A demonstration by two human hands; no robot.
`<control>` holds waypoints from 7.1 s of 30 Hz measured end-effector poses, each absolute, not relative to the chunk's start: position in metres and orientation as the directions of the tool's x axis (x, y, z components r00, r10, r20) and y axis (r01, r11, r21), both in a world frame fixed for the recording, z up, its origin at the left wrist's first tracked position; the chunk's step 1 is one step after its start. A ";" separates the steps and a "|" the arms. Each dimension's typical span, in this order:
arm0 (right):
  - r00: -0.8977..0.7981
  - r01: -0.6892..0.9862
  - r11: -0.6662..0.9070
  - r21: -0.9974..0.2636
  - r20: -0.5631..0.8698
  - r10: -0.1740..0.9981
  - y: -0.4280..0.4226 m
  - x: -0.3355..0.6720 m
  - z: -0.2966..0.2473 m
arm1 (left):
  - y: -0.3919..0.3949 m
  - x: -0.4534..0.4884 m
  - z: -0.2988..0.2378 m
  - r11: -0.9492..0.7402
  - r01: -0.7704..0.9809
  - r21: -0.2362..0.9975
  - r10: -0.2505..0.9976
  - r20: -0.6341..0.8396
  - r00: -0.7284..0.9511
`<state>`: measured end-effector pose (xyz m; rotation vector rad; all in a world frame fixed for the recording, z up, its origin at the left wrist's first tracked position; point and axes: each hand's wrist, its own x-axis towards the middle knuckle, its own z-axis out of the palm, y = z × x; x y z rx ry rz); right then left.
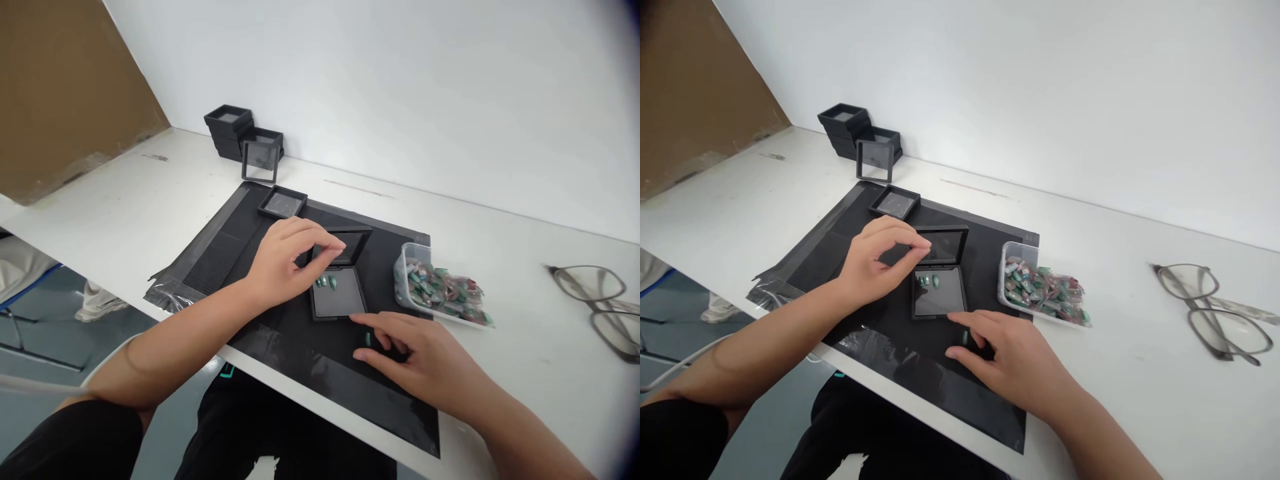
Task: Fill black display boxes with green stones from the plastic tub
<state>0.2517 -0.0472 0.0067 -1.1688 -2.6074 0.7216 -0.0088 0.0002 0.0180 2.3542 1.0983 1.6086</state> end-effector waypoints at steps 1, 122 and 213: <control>-0.659 0.666 0.547 -0.508 -0.056 0.750 -0.046 0.255 0.005 | 0.000 -0.009 0.018 -0.753 0.499 0.429 0.586 0.782 0.212; -0.645 0.651 0.759 0.012 0.535 0.546 -0.041 0.213 0.013 | -0.009 -0.010 0.037 -0.736 -0.292 0.611 0.675 0.699 -0.236; -0.161 0.749 0.195 -0.633 0.111 0.981 -0.023 0.194 -0.008 | -0.007 -0.018 0.018 -0.711 0.518 0.476 0.700 0.553 0.452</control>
